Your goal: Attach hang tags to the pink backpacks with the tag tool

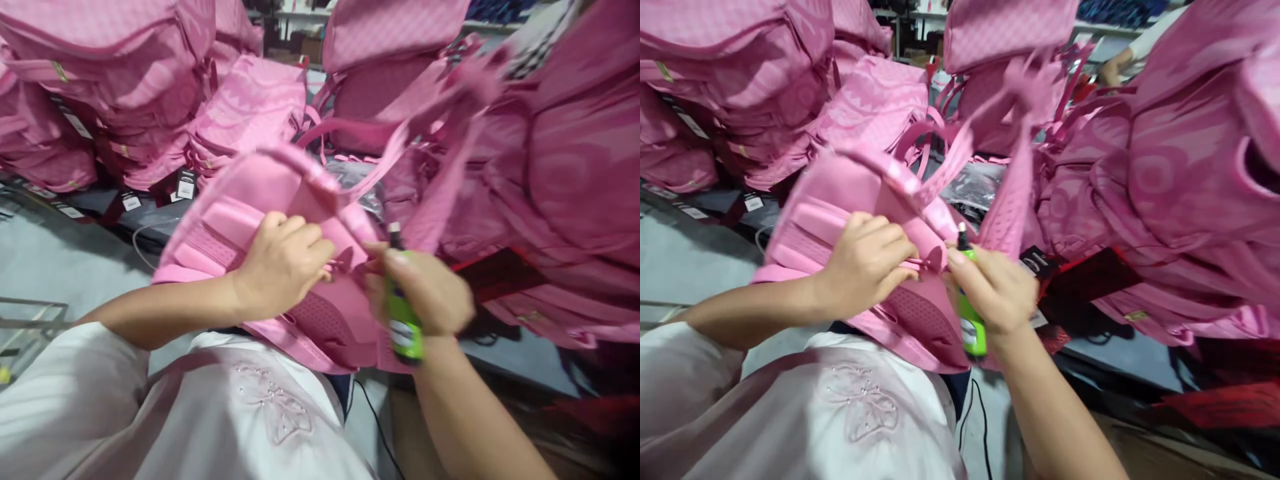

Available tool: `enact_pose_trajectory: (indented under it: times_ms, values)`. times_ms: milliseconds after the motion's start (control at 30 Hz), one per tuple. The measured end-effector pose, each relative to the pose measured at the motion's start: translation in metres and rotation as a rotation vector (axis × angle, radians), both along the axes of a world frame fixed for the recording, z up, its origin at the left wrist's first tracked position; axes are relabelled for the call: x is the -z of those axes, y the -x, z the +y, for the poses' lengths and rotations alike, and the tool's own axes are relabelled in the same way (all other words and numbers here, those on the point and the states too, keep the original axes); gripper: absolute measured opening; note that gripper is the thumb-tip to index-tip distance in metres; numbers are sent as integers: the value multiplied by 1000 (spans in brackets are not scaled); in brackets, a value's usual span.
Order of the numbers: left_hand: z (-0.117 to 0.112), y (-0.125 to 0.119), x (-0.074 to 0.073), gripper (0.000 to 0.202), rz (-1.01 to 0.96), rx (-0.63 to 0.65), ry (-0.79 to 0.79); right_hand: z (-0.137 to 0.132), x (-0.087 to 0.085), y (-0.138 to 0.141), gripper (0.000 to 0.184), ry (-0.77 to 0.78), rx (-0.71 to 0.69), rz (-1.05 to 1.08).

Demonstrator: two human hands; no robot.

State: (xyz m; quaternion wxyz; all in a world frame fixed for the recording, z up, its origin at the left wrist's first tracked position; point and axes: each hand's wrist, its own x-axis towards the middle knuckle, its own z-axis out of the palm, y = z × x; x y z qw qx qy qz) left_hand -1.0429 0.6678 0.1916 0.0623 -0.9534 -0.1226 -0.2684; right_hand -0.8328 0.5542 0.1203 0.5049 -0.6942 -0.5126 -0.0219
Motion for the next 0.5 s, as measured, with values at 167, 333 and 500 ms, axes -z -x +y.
enact_pose_trajectory:
  times_ms: [167, 333, 500]
  values:
    - [53, -29, 41, 22, 158, 240, 157, 20, 50, -33, 25, -81, -201, -476]
    - [86, -50, 9, 50, 100, 142, 143, 28, 56, -18, 30, -204, -149, -572]
    - [112, -88, 6, 96, 470, 26, 111, 51, 54, 36, 39, -341, -122, -447]
